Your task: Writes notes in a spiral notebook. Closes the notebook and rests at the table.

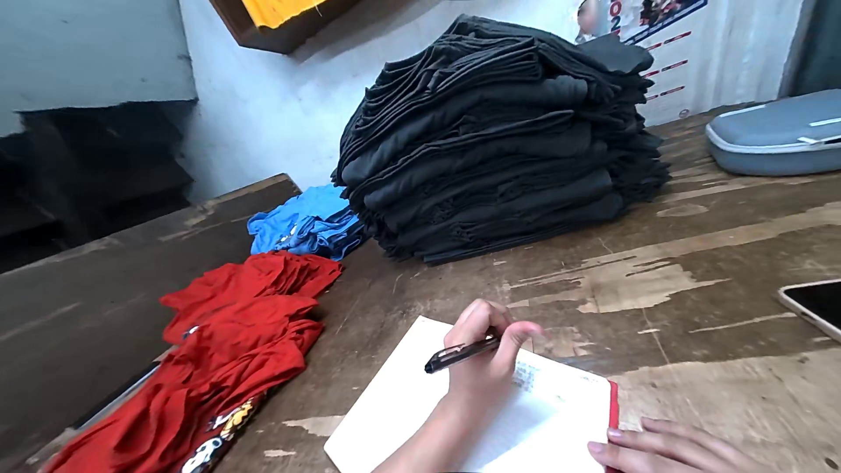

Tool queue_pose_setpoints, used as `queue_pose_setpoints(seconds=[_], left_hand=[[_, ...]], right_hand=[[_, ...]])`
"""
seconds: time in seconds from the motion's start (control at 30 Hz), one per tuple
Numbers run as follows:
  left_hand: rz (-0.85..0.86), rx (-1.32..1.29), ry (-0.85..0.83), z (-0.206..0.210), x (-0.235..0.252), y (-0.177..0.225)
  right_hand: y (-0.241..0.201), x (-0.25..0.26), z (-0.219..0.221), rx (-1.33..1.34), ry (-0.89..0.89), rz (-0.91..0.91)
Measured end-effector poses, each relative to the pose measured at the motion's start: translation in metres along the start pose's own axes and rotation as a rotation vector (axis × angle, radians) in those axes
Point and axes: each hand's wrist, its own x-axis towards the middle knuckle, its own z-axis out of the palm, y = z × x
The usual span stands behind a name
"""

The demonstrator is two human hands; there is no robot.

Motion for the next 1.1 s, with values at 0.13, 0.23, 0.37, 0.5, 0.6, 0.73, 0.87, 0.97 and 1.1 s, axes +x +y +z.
queue_pose_setpoints(seconds=[0.13, 0.23, 0.37, 0.5, 0.6, 0.73, 0.87, 0.97, 1.1], left_hand=[[-0.012, -0.015, 0.030, -0.0014, -0.0005, 0.0021], [-0.002, -0.017, 0.028, -0.0022, -0.0005, 0.0017], [0.008, -0.008, 0.034, -0.0016, -0.0002, 0.0024], [0.010, -0.033, 0.034, 0.0008, -0.0005, 0.0022], [-0.006, -0.052, 0.034, 0.0015, -0.0001, 0.0042], [-0.001, -0.073, 0.033, 0.0020, -0.0003, 0.0043], [0.027, -0.053, 0.046, 0.0017, 0.0000, 0.0039], [0.047, -0.021, 0.059, 0.0010, -0.0001, 0.0014], [0.052, 0.052, 0.058, -0.0005, 0.0003, 0.0020]], right_hand=[[0.0015, 0.0011, 0.0026, 0.006, 0.016, -0.004], [0.0012, 0.0018, 0.0013, -0.007, -0.002, 0.002], [0.0018, 0.0013, 0.0024, 0.001, 0.002, 0.002], [0.0021, 0.0011, 0.0026, 0.007, 0.010, 0.002], [0.0024, 0.0009, 0.0028, 0.012, 0.015, 0.001], [0.0014, 0.0009, 0.0022, 0.004, 0.010, 0.007], [0.0012, 0.0004, 0.0024, 0.000, 0.016, 0.004], [0.0013, 0.0005, 0.0022, 0.008, 0.010, 0.008], [0.0014, 0.0007, 0.0024, 0.011, 0.009, 0.010]])
